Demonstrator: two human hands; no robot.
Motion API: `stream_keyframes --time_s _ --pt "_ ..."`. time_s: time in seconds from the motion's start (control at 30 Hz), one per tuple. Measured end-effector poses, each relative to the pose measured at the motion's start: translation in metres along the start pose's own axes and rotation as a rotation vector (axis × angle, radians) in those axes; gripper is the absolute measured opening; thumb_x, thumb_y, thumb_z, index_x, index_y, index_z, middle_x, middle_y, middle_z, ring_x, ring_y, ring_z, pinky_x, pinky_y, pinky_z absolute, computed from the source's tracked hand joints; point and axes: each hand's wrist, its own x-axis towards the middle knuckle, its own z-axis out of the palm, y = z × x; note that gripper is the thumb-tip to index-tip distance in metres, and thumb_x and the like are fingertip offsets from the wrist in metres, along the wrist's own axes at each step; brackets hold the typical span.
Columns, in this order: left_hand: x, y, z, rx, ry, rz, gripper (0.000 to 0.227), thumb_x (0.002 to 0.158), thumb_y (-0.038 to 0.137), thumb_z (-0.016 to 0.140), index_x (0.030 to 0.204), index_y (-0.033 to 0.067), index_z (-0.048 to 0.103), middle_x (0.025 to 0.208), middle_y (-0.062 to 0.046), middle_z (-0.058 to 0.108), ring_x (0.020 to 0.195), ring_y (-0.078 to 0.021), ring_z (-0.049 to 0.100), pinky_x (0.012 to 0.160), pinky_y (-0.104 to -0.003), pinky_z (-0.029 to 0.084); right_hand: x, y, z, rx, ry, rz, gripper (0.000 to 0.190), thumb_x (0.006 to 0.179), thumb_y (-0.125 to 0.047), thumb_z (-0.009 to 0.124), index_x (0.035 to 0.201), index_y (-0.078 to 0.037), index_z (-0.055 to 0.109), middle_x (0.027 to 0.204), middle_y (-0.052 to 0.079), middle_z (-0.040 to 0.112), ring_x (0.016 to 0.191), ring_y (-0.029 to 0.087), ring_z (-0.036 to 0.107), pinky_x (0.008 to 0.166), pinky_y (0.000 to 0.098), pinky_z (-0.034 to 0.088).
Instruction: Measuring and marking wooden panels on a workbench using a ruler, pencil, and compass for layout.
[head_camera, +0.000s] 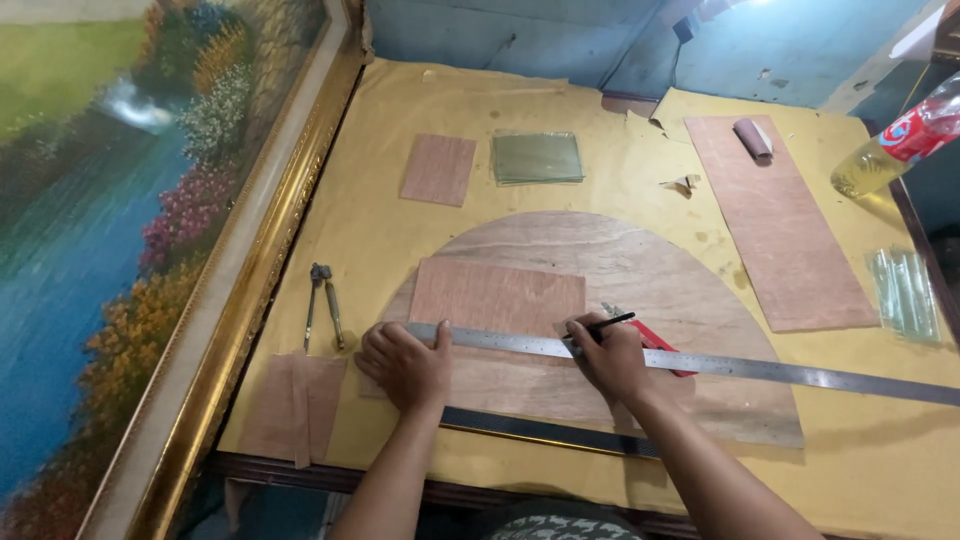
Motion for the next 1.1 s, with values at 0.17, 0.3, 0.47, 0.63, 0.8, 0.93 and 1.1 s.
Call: stream_keyframes --time_s 0.17,0.3,0.47,0.63,0.8,0.93,1.1 --pt "-0.002 -0.002 0.005 -0.006 -0.007 0.002 0.052 0.06 0.043 0.069 0.085 0.0056 0.042 0.097 -0.013 0.044 0.104 -0.034 0.042 0.081 -0.05 0.033 0.0 -0.012 -0.005 -0.038 -0.036 -0.013 0.007 0.077 -0.016 0.064 0.077 -0.01 0.069 0.054 0.01 0.062 0.053 0.022 0.061 0.054 0.0287 0.046" --pt "-0.001 -0.001 0.004 0.015 -0.001 0.001 0.052 0.06 0.045 0.068 0.084 0.0066 0.042 0.095 -0.012 0.045 0.104 -0.0334 0.043 0.082 -0.05 0.033 0.001 -0.019 -0.006 -0.082 -0.04 -0.026 0.008 0.077 -0.02 0.064 0.078 -0.013 0.068 0.056 0.009 0.063 0.059 0.022 0.064 0.057 0.0297 0.047" --pt "-0.001 -0.003 0.006 0.022 0.012 0.009 0.052 0.06 0.044 0.069 0.084 0.0065 0.042 0.096 -0.012 0.045 0.104 -0.0329 0.044 0.082 -0.049 0.033 -0.001 -0.032 -0.009 -0.085 -0.052 -0.046 0.008 0.078 -0.018 0.063 0.078 -0.01 0.067 0.056 0.011 0.063 0.059 0.024 0.064 0.057 0.031 0.048" --pt "0.0 -0.002 0.002 -0.004 -0.038 -0.012 0.05 0.063 0.044 0.068 0.085 0.0064 0.042 0.097 -0.012 0.044 0.104 -0.0338 0.042 0.084 -0.049 0.031 -0.002 -0.03 -0.008 -0.086 -0.046 -0.078 0.009 0.078 -0.019 0.063 0.078 -0.011 0.067 0.055 0.01 0.063 0.06 0.025 0.064 0.057 0.0308 0.048" --pt "0.0 -0.002 0.002 -0.01 -0.043 -0.011 0.051 0.063 0.044 0.067 0.086 0.0055 0.042 0.098 -0.014 0.044 0.106 -0.0351 0.041 0.084 -0.05 0.03 -0.004 -0.033 -0.009 -0.124 -0.03 -0.112 0.009 0.077 -0.02 0.064 0.079 -0.012 0.067 0.055 0.014 0.061 0.062 0.028 0.063 0.058 0.033 0.047" --pt "-0.001 -0.001 0.002 -0.009 -0.082 -0.041 0.051 0.065 0.044 0.066 0.088 0.0058 0.042 0.101 -0.014 0.043 0.108 -0.0348 0.039 0.086 -0.05 0.029 -0.003 -0.02 -0.005 -0.143 -0.032 -0.098 0.009 0.077 -0.022 0.064 0.079 -0.014 0.067 0.054 0.011 0.061 0.062 0.026 0.063 0.059 0.0315 0.047" --pt "-0.001 -0.002 0.007 -0.006 -0.053 -0.029 0.053 0.062 0.045 0.067 0.087 0.0053 0.044 0.1 -0.015 0.045 0.106 -0.0346 0.041 0.086 -0.052 0.029 -0.002 -0.027 -0.007 -0.115 -0.016 -0.09 0.009 0.076 -0.023 0.065 0.078 -0.014 0.068 0.053 0.011 0.06 0.058 0.024 0.062 0.056 0.03 0.046"
